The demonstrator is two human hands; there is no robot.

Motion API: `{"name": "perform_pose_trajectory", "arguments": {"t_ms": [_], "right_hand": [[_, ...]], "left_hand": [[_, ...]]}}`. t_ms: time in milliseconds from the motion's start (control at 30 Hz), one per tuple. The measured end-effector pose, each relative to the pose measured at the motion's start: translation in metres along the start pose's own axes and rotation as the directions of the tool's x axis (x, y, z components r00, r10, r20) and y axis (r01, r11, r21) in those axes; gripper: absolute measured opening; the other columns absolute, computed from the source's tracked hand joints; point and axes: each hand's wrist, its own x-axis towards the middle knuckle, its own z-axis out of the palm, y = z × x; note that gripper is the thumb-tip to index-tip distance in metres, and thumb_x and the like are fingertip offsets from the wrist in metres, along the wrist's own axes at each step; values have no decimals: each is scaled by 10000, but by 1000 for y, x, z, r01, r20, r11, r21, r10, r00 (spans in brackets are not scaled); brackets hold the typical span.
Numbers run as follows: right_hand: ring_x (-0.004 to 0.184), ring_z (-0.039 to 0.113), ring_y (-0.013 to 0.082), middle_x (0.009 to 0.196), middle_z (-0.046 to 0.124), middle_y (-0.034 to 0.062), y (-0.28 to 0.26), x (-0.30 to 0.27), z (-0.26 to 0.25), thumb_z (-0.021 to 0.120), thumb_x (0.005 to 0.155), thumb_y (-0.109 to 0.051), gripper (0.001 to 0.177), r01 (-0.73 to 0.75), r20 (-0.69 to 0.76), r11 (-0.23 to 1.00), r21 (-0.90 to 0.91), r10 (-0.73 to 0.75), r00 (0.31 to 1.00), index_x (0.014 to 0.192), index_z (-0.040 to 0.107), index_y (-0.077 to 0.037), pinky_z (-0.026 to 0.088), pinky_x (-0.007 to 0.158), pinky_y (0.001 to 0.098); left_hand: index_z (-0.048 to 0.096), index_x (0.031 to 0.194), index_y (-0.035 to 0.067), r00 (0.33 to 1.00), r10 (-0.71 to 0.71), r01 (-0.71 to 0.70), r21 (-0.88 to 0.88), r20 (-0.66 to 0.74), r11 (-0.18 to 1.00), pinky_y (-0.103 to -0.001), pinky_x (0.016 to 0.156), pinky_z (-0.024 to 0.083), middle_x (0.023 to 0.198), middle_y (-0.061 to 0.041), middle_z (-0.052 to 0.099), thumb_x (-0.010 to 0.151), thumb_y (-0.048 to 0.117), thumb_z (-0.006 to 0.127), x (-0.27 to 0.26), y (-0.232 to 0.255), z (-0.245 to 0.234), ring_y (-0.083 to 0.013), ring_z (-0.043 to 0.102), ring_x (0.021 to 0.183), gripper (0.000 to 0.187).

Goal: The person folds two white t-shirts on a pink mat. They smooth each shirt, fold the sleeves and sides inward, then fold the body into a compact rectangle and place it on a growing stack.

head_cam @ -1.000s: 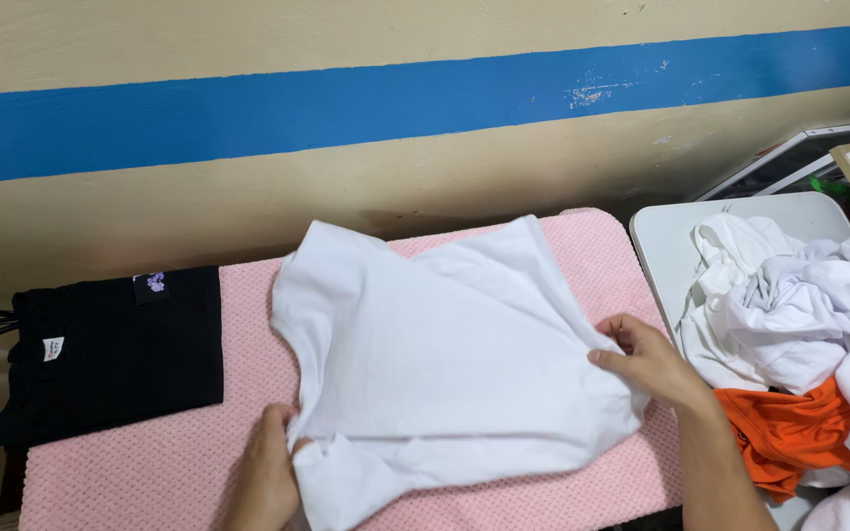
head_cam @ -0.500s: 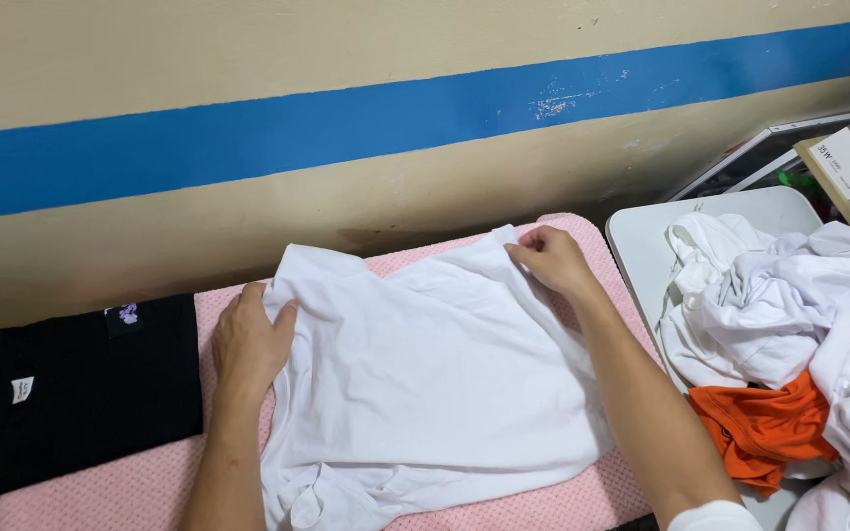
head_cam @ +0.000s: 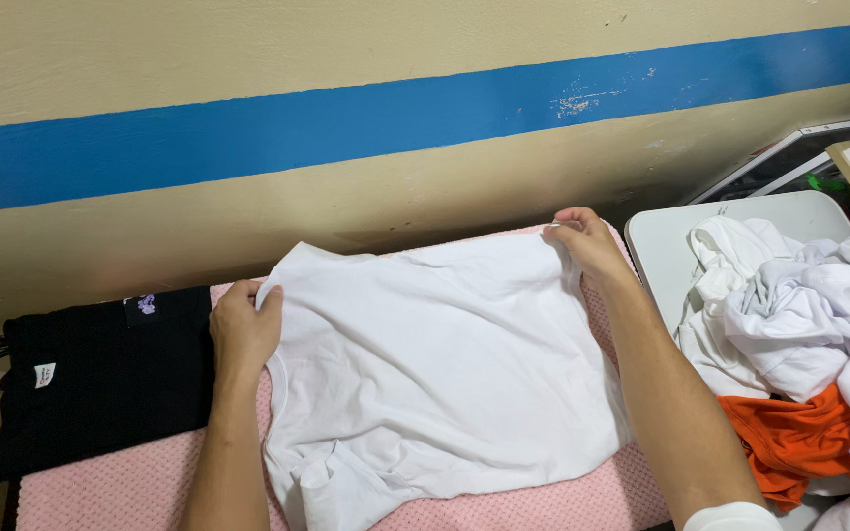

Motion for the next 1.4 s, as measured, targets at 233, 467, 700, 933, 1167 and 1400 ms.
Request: {"name": "perform_pose_trajectory", "arguments": {"t_ms": [233, 467, 700, 933, 1167, 1400], "right_hand": [[839, 602, 96, 944, 711, 38, -24, -5, 2, 653, 945, -62, 147, 155, -63, 977, -144, -166, 984, 1056, 729, -3, 469, 728, 252], [773, 640, 124, 897, 718, 87, -21, -34, -14, 702, 937, -119, 185, 148, -25, 909, -390, -171, 985, 1066, 724, 12, 513, 681, 277], [775, 651, 120, 900, 712, 66, -18, -17, 3, 747, 878, -105, 198, 52, -50, 968, -245, -66, 997, 997, 709, 48, 522, 655, 277], [879, 626, 83, 1013, 706, 41, -18, -61, -40, 701, 960, -42, 205, 271, -145, 959, 89, -256, 956, 1161, 717, -2, 491, 753, 218], [753, 550, 113, 885, 641, 21, 8, -155, -51, 696, 896, -32, 335, 9, 4, 994, -111, -9, 1000, 1230, 701, -20, 436, 628, 252], [787, 582, 102, 877, 668, 19, 7, -154, -40, 719, 903, -99, 318, 36, 87, 968, -249, -15, 996, 1200, 719, 15, 469, 708, 232]], "left_hand": [[711, 1022, -1, 999, 10, -21, -326, -37, 945, -452, 678, 507, 854, -180, 725, 964, 212, 657, 4, -5, -5, -373, 657, 757, 227], [760, 992, 34, 998, 7, -11, 80, 59, 997, -437, 790, 558, 882, -178, 775, 810, 211, 687, -11, -23, -14, -354, 731, 835, 265], [730, 1079, -3, 981, -105, 90, 94, 162, 991, -439, 906, 529, 1072, -230, 742, 852, 389, 756, 36, 13, 21, -372, 695, 1025, 454], [628, 1058, 5, 970, 241, -112, -823, 31, 556, -245, 797, 487, 953, -21, 651, 1023, -4, 650, -6, -3, -14, -110, 584, 883, 42], [686, 981, -4, 901, -13, 117, -215, 434, 970, -326, 815, 625, 969, -71, 710, 767, -1, 674, -112, -7, -66, -173, 707, 912, 215], [669, 1134, 4, 912, 57, -103, 91, 406, 991, -434, 980, 437, 1035, -135, 665, 710, 195, 840, -124, 5, -52, -284, 600, 1018, 495]]}}
